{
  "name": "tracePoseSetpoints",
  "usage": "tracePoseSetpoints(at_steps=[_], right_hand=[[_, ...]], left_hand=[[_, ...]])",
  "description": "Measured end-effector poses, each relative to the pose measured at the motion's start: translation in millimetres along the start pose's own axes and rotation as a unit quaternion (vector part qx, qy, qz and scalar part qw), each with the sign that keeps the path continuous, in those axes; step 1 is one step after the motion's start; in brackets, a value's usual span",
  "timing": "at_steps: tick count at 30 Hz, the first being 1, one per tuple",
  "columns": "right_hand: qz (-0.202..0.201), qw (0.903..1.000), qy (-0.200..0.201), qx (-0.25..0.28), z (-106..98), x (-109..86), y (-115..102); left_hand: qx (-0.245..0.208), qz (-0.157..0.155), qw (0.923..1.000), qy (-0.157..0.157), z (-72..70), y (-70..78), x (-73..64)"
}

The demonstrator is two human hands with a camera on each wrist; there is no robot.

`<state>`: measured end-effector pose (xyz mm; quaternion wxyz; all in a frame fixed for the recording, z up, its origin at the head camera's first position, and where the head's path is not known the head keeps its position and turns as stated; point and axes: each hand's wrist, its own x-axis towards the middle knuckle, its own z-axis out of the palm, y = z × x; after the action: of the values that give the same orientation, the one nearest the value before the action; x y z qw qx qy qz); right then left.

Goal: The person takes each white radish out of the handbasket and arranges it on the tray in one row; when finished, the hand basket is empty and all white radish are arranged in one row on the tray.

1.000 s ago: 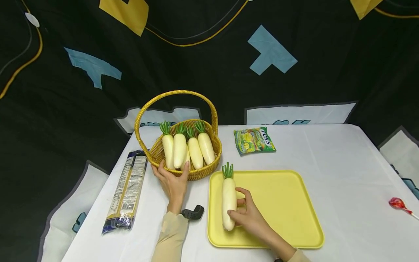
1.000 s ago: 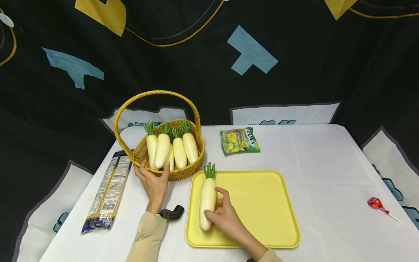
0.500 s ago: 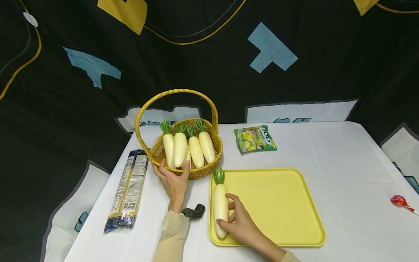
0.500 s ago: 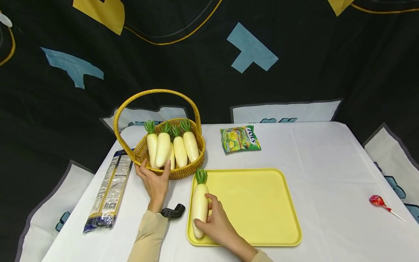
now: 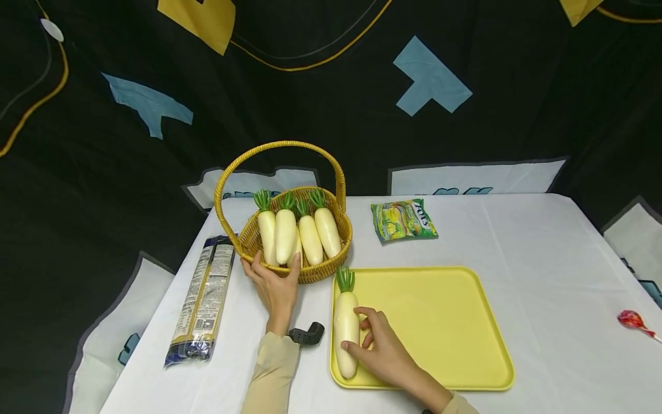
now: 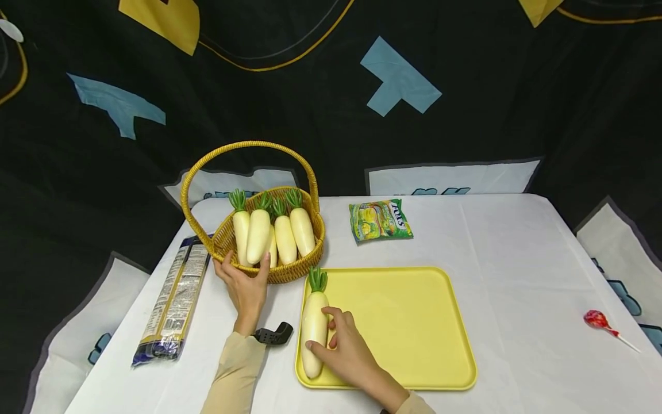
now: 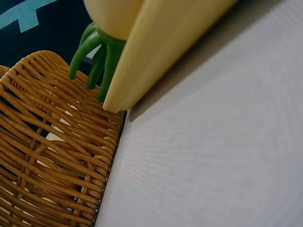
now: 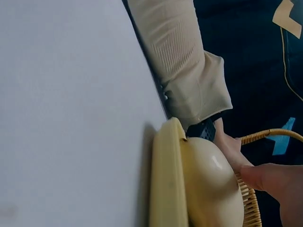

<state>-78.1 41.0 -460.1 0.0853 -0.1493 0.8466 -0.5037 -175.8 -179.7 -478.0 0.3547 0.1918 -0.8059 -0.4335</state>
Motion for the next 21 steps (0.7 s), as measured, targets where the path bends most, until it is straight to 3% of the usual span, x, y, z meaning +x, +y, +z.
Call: tracePoseSetpoints(at_steps=[9,18,21], right_hand=[[-0.003,0.9993,0.038,-0.004,-8,11.4,-3],[0.004,0.9977,0.059,0.034,-16,26.3,-4],[0.007,0.9960,0.056,0.069,-20,32.6,-6]], left_hand=[[0.003,0.000,1.0000,0.003,0.2,0.0,-0.1],[0.004,0.003,1.0000,0.007,0.4,-0.6,-0.3],[0.001,0.003,1.0000,0.008,0.7,-1.0,-0.4]])
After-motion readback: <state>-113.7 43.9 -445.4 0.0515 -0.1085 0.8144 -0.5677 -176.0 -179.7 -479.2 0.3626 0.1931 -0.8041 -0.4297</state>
